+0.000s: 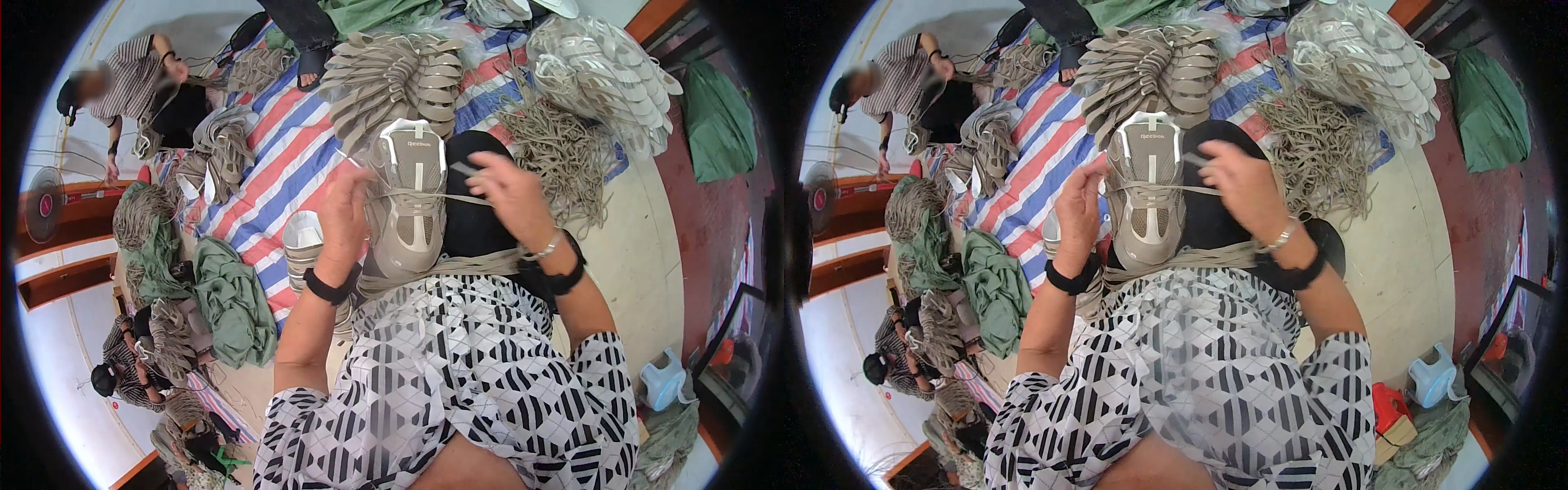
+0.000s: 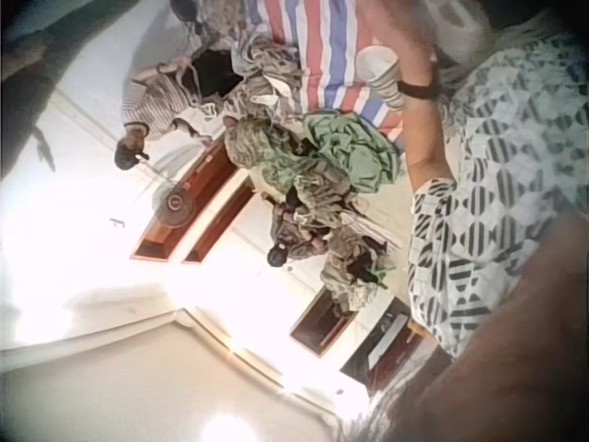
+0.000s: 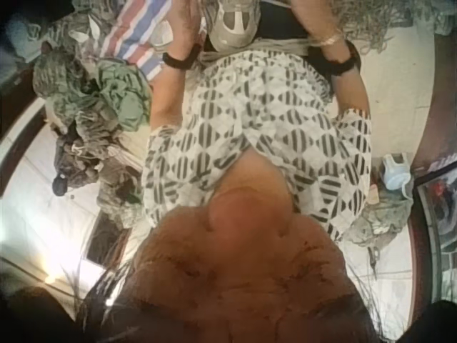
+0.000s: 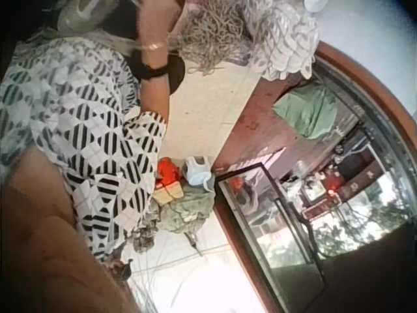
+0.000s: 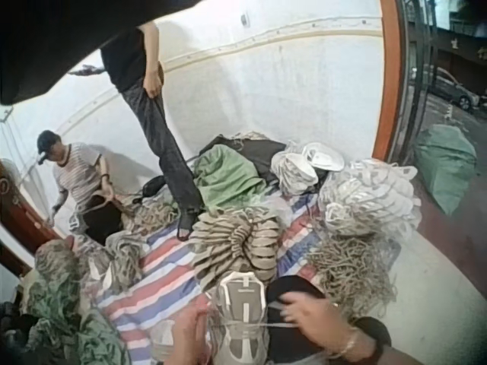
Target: The person sits on a striped tarp on the floor and laces a beige sneaker by hand. They thread the laces through the eyelets, pull them tight, and tie a knot. The person handles a stack of shoe insoles and other shoes nearby while working.
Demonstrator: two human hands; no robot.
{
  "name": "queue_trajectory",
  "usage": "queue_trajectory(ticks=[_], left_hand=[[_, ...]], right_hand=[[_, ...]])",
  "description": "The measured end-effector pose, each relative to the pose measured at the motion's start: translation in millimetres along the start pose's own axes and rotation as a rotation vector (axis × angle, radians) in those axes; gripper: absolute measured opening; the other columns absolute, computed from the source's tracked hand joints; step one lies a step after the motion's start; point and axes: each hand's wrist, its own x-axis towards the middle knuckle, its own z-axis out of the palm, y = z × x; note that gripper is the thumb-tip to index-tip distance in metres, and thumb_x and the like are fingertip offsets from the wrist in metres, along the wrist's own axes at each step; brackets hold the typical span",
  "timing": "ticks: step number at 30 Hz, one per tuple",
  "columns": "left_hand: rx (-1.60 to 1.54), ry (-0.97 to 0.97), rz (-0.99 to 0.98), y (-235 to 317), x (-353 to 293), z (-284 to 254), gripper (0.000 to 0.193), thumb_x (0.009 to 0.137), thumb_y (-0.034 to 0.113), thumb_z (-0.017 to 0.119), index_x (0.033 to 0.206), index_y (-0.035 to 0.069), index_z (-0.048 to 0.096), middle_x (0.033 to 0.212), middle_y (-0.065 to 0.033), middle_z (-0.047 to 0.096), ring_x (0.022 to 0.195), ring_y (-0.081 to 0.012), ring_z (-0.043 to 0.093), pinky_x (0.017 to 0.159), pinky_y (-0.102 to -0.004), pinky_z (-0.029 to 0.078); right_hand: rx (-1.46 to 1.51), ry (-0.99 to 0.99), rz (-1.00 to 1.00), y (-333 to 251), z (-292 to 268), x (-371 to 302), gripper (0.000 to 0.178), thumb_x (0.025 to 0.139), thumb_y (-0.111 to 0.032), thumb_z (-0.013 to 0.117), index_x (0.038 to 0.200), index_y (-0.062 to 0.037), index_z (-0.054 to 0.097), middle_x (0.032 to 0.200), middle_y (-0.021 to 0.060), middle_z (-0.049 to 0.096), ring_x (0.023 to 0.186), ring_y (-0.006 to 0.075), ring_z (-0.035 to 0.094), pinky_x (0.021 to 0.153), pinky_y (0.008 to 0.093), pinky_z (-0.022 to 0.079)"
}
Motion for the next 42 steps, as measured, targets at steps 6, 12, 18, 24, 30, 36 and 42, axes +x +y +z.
queue_trajectory(ticks=[6,12,18,24,30,36,42], left_hand=[[-0.549,-0.073,-0.415,26.1,-13.0,7.6,0.018,0.094,0.015,0.055,0.1,0.001,0.064,0.078,-0.0034,0.064,0.058,-0.0106,0.056,0.055,-0.0247,0.047],[-0.649,-0.311,-0.601,19.7,-10.1,-2.8,0.021,0.093,0.022,0.058,0.091,0.002,0.063,0.073,0.0024,0.058,0.064,-0.0052,0.049,0.059,-0.0207,0.041],[-0.617,-0.351,-0.567,8.5,-9.9,3.2,0.023,0.093,0.025,0.058,0.085,0.004,0.061,0.072,0.0036,0.055,0.065,-0.0047,0.047,0.059,-0.0201,0.038],[-0.75,-0.424,-0.64,11.0,-2.8,-1.6,0.022,0.092,0.025,0.058,0.081,0.006,0.059,0.07,0.0043,0.053,0.062,-0.0035,0.043,0.055,-0.0188,0.034],[-0.782,-0.371,-0.605,8.6,2.2,3.6,0.024,0.092,0.024,0.059,0.078,0.004,0.059,0.067,0.003,0.053,0.061,-0.0051,0.044,0.056,-0.021,0.036],[-0.6,-0.43,-0.523,5.4,14.8,5.6,0.021,0.089,0.019,0.059,0.076,0.002,0.058,0.067,0.0,0.057,0.06,-0.0105,0.049,0.058,-0.0254,0.04],[0.202,-0.431,0.198,23.1,41.9,-0.9,0.017,0.082,0.022,0.064,0.087,0.006,0.059,0.073,-0.01,0.058,0.069,-0.0262,0.057,0.064,-0.0386,0.046]], right_hand=[[-0.648,-0.108,-0.219,16.9,35.0,4.2,0.01,0.085,-0.014,0.059,0.084,-0.0046,0.061,0.077,0.014,0.065,0.068,0.0312,0.064,0.06,0.0396,0.05],[-0.642,-0.052,-0.156,15.7,32.9,-0.8,0.011,0.084,-0.019,0.063,0.081,-0.0084,0.063,0.069,0.0113,0.063,0.063,0.0315,0.063,0.057,0.0402,0.048],[-0.69,-0.036,-0.111,11.3,37.5,6.0,0.01,0.082,-0.017,0.064,0.081,-0.0078,0.062,0.069,0.0107,0.062,0.064,0.03,0.062,0.056,0.039,0.048],[-0.842,-0.015,-0.588,8.8,37.7,11.5,0.007,0.076,-0.009,0.061,0.076,-0.007,0.055,0.074,0.0069,0.049,0.071,0.0253,0.056,0.058,0.0369,0.049],[-0.732,-0.05,-0.415,8.9,44.0,9.0,0.009,0.074,-0.006,0.063,0.079,-0.0052,0.055,0.082,0.008,0.048,0.073,0.0241,0.056,0.06,0.0339,0.051],[-0.746,-0.117,-0.472,3.6,43.1,6.0,0.007,0.072,-0.003,0.061,0.078,-0.0028,0.058,0.09,0.0085,0.05,0.082,0.0235,0.055,0.063,0.0332,0.051],[-0.855,-0.181,-0.668,-2.3,28.1,18.5,0.006,0.071,-0.006,0.061,0.076,-0.0041,0.062,0.095,0.0085,0.052,0.089,0.023,0.052,0.072,0.0329,0.046]])
